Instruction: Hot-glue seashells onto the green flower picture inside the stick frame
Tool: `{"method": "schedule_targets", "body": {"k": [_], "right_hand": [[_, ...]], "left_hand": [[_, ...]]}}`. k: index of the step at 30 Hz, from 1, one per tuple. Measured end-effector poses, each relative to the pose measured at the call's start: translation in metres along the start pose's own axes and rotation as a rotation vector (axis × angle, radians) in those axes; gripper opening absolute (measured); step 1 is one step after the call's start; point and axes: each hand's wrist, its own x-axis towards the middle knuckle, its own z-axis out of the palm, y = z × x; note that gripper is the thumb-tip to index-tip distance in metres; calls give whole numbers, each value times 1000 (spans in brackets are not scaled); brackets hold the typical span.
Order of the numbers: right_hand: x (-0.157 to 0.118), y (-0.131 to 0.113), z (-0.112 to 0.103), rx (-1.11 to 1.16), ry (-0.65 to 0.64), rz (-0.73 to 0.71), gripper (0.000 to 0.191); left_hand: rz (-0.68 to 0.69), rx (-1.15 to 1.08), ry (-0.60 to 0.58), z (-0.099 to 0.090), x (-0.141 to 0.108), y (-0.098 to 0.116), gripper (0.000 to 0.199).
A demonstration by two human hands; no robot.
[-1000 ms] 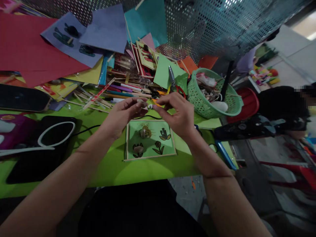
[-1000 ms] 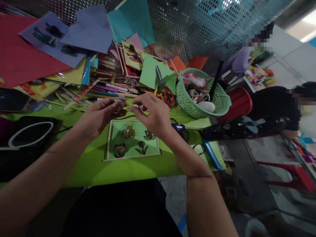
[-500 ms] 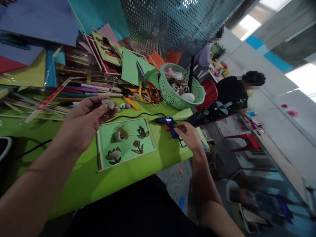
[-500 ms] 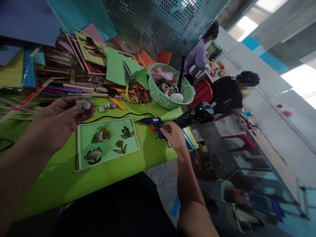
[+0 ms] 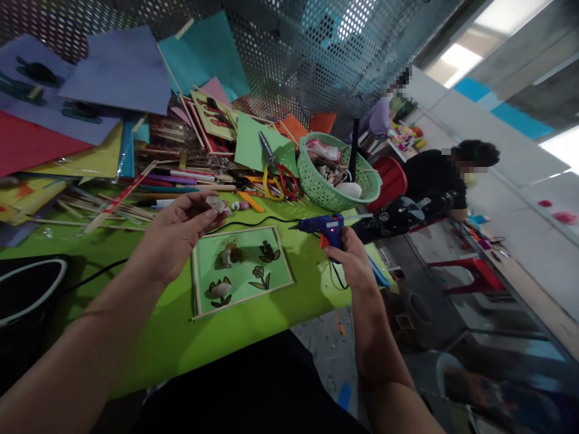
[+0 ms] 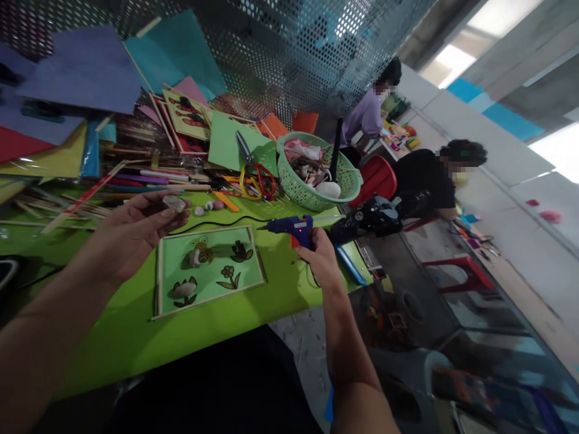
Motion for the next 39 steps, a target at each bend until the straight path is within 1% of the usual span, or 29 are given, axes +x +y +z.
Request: {"method": "schedule_targets", "body": {"k": [2, 3, 4, 8, 11, 14, 17, 20, 23, 27, 31, 34, 39], "right_hand": [[-3, -15, 5, 113, -31, -40, 42], [-3, -22, 8, 155, -66, -46, 42], [-1, -29, 12, 194, -115, -37, 41], [16, -55, 27, 367, -309, 27, 23], [31, -72, 37, 484, -422, 9, 25], [41, -84, 45, 476, -552, -25, 25], [46, -89, 55, 402, -623, -95, 30], [45, -88, 65, 341, -643, -152, 35], [41, -83, 70, 311, -635, -172, 37], [33, -80, 69, 286, -622, -194, 39], [28, -82, 69, 230, -621, -229, 40], [27, -84, 69, 185, -619, -227, 43], [26, -86, 71, 151, -590, -192, 48]], "left_hand": [[-8, 4, -1, -1, 0, -1, 21], [-12, -2, 1, -1, 0, -1, 21], [-15, -13, 3, -2, 0, -2, 23], [-48, -46, -7, -4, 0, -3, 33], [-69, -41, -24, -6, 1, -2, 37], [-83, -54, -39, -6, 0, -1, 41], [-97, -72, -35, -6, 0, -1, 42], [-95, -70, -28, -8, 0, -2, 40], [-98, -52, -51, -8, 0, -3, 39], [-124, -8, -72, -8, 1, -5, 40], [-121, 20, -107, -9, 0, -5, 37], [-116, 34, -135, -9, 0, -5, 35], [-117, 61, -148, -9, -1, -6, 34]]}}
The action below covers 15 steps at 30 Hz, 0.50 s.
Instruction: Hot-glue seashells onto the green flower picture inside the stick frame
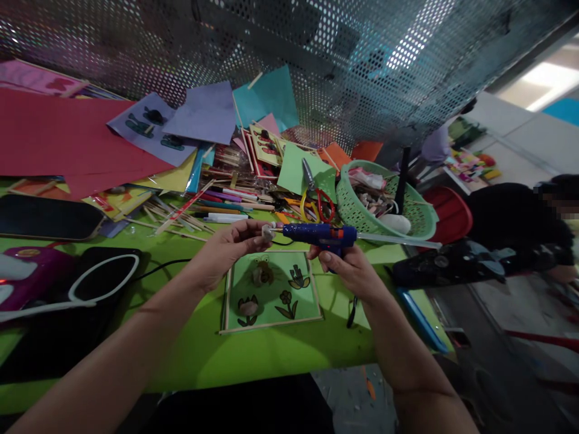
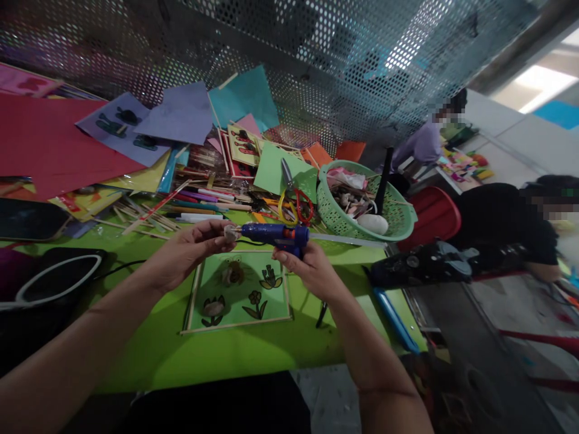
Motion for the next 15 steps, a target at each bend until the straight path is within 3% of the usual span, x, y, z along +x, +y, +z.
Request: {"method": "schedule_targets", "body": {"k": [15], "right_hand": [[1, 3, 0, -67, 5, 10, 54]], "left_hand": [[-2, 9, -7, 0, 0, 0, 34]]}}
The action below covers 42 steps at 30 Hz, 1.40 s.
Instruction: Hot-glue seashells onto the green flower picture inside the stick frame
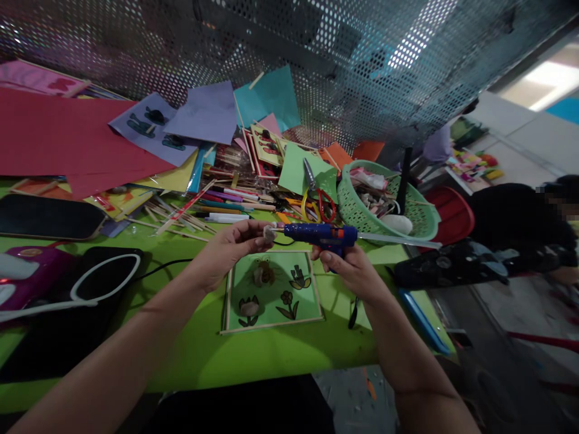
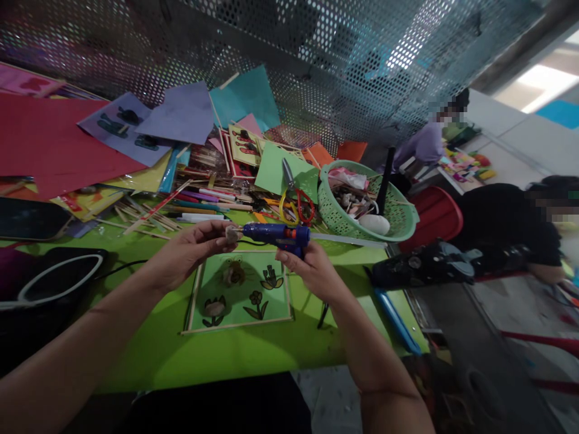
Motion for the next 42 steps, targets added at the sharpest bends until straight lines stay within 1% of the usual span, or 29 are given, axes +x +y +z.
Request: {"method": "schedule_targets", "body": {"k": [6, 11, 22, 27, 32, 37, 42], "right_hand": [[0, 1, 0, 5, 2, 9, 52], [0, 1, 0, -3, 3, -5, 52], [-2, -1, -1, -39, 11, 12, 55], [-1, -1, 0, -17, 22, -3, 52], [0, 0, -1, -48, 17, -2, 51], [-2, -2, -2, -33, 13, -2, 50], [-2, 1, -2, -2, 12, -7, 50]], "left_hand": [[2, 8, 17, 0, -1, 0, 31], [3, 7, 9, 0, -1, -1, 32], [15, -23, 8, 0, 0, 0, 32], [7, 13, 7, 0, -1, 1, 32], [5, 51, 5, 1, -1, 2, 31], [35, 10, 15, 0, -1, 2, 31], [21, 2, 6, 0, -1, 2, 33]]}}
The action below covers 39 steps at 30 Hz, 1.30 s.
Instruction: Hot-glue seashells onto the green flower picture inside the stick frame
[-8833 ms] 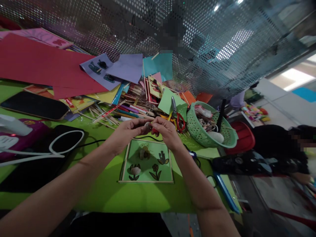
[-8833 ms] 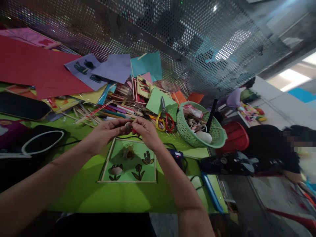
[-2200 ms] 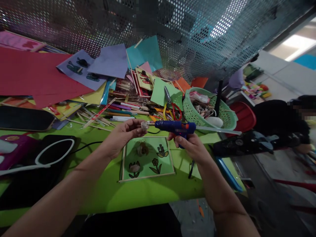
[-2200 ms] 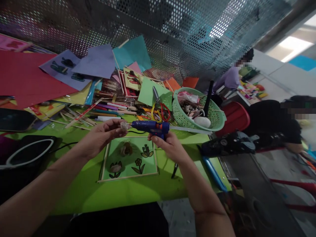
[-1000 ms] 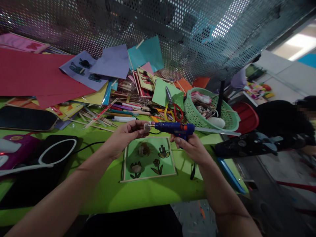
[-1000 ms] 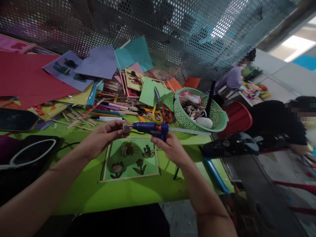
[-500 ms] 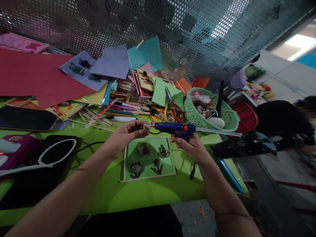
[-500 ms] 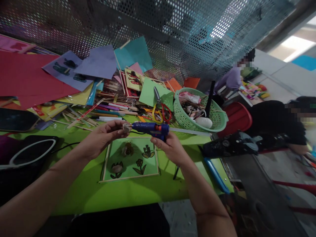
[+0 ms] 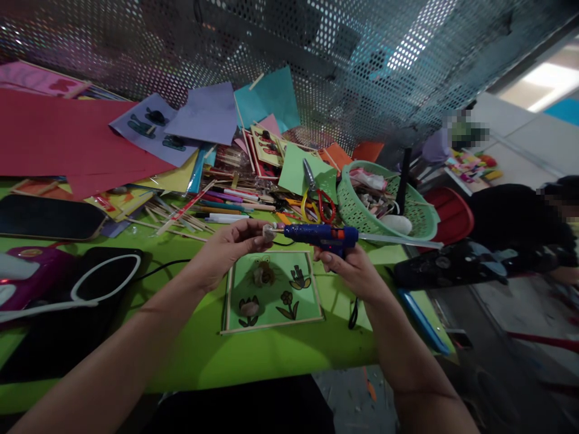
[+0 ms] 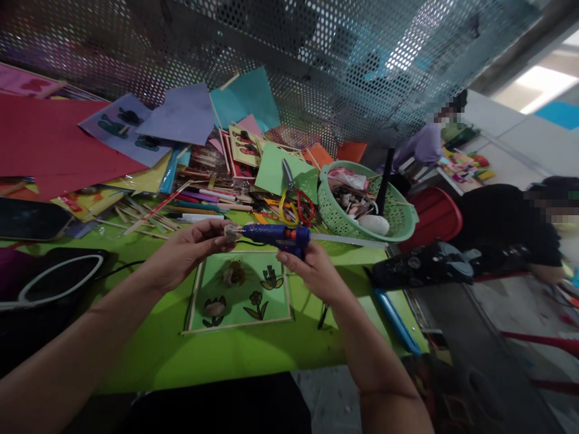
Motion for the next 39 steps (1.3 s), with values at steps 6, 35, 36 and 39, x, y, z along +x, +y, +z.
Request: {"method": "schedule_targets", "body": {"k": [6, 35, 36, 39], "right_hand": [[0, -1, -1, -46, -21, -7, 47], [-1, -4, -1, -98, -50, -68, 44], [-1, -4, -2, -103, -52, -75, 44], [0, -3, -2, -112, -33, -75, 44]], "left_hand": [[4, -21, 8, 0, 1, -1, 32], [-7, -82, 37, -2, 1, 0, 34], [-6, -87, 42, -2, 1, 0, 34], [-2, -94, 44, -2, 1, -1, 34]]}}
